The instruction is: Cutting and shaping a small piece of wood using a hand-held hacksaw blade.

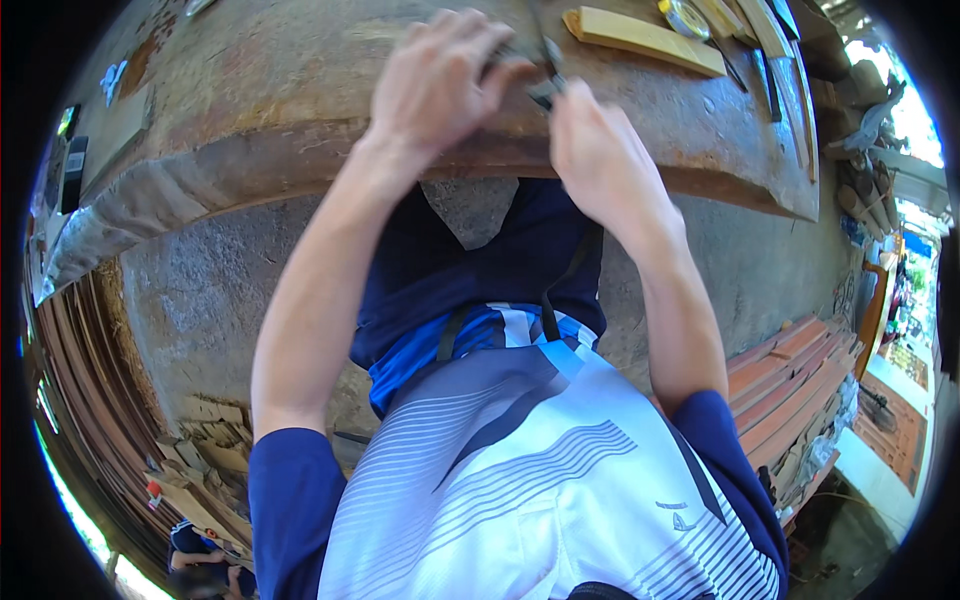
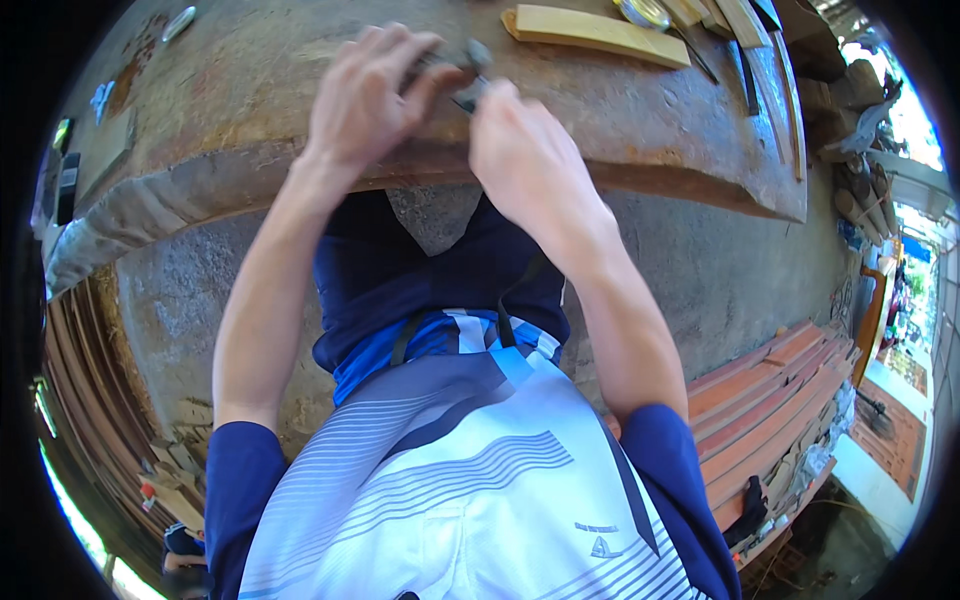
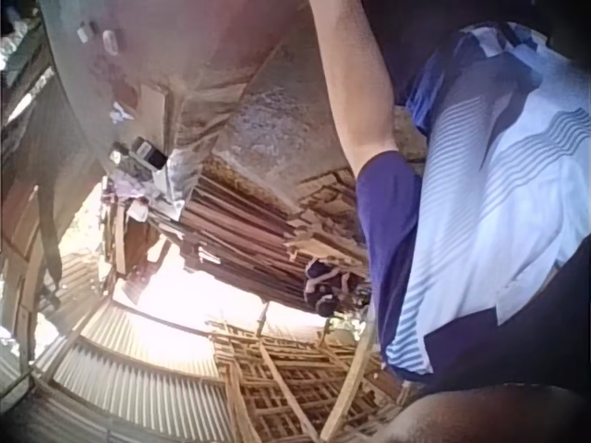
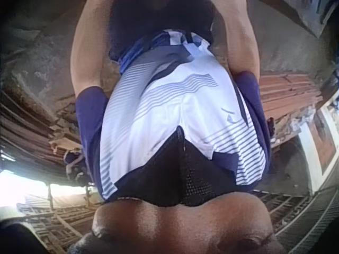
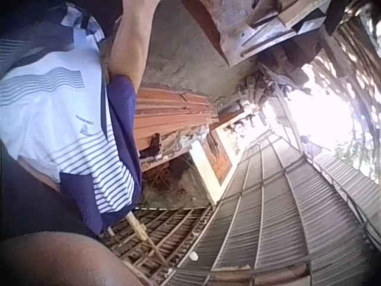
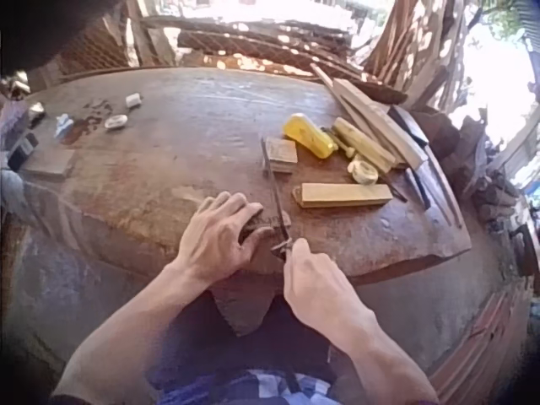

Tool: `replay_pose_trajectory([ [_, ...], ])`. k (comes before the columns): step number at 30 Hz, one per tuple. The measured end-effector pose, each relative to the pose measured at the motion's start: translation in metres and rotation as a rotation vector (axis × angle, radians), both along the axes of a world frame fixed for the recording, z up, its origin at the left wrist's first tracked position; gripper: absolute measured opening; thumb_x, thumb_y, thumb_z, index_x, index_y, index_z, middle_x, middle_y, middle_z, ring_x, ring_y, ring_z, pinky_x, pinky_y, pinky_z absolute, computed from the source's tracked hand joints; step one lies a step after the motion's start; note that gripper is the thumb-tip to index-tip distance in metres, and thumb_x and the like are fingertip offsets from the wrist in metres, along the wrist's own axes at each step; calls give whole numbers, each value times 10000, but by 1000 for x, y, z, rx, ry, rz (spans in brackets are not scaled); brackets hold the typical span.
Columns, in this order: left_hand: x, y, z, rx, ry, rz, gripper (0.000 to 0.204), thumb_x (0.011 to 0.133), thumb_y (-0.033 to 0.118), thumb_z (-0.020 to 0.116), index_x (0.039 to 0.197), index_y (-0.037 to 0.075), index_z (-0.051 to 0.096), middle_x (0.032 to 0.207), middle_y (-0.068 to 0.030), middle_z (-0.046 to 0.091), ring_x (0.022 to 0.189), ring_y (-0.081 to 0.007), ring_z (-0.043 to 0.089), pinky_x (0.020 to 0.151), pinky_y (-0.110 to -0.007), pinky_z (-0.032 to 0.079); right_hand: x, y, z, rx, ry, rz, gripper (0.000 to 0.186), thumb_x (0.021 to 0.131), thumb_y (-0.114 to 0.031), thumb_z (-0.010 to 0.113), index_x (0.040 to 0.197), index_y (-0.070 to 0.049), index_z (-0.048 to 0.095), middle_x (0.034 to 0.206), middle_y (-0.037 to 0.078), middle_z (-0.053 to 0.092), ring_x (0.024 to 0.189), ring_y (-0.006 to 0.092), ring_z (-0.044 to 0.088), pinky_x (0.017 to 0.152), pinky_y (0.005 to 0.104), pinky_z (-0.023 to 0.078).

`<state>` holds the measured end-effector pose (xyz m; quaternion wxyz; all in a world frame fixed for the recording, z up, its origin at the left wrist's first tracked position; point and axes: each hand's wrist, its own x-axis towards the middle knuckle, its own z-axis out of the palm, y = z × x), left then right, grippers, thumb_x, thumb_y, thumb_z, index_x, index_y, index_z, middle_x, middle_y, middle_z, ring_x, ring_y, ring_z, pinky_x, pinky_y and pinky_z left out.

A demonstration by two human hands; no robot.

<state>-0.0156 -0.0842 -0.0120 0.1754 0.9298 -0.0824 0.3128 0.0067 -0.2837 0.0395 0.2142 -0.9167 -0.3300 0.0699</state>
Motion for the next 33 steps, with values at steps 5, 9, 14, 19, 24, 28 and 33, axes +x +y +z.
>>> replay_pose_trajectory([
  [5, -3, -30, -3, -128, -53, -29, 364, 958, 318, 767, 1155, 14, 747, 1043, -110, 693, 1025, -309, 660, 926, -416, 531, -11, -8, 14, -60, 134, -217, 273, 1088, -168, 467, 1031, 77, 573, 879, 390, 691, 913, 572, 693, 838, 618, 557],
  [9, -2, -13, -5, -130, 3, 107, 384, 962, 314, 737, 1158, -15, 757, 1088, -102, 710, 1066, -285, 667, 935, -401, 530, 0, 16, 13, -44, 112, -193, 272, 1080, -160, 467, 1027, 79, 584, 909, 393, 696, 940, 572, 693, 857, 611, 562],
  [14, 11, -2, -2, -71, -59, 128, 385, 949, 322, 753, 1138, -13, 772, 1062, -113, 716, 1046, -301, 668, 931, -431, 526, -5, 22, 10, -18, 136, -215, 259, 1062, -148, 467, 1040, 81, 586, 992, 386, 707, 974, 565, 693, 865, 610, 557],
  [19, 36, 54, 0, -36, -32, 312, 363, 967, 298, 748, 1143, -19, 762, 1069, -154, 720, 1070, -355, 669, 947, -449, 527, -85, -84, 19, -40, 50, -66, 176, 1045, -94, 490, 1018, 57, 577, 888, 337, 705, 840, 536, 692, 728, 617, 526],
  [24, 30, 70, 7, -65, -32, 259, 376, 985, 343, 737, 1129, -2, 775, 1069, -180, 727, 1063, -376, 676, 938, -463, 532, -98, -143, 65, 24, 308, -559, 213, 1115, -115, 468, 1172, 26, 617, 702, 251, 622, 590, 379, 666, 543, 465, 441],
  [28, 7, 35, 15, -125, 77, 199, 393, 972, 357, 760, 1152, 7, 772, 1072, -130, 730, 1049, -335, 661, 957, -443, 513, -28, -73, 27, 202, -84, -73, 218, 1111, -148, 468, 1043, 32, 572, 723, 281, 658, 638, 463, 677, 586, 557, 494],
  [33, 7, 25, 12, -153, 70, 217, 388, 950, 348, 787, 1159, 21, 779, 1073, -104, 728, 1025, -318, 655, 953, -435, 509, 27, 28, 21, 136, 165, -144, 301, 1104, -207, 426, 1043, 44, 581, 886, 375, 690, 875, 551, 697, 819, 638, 536],
])
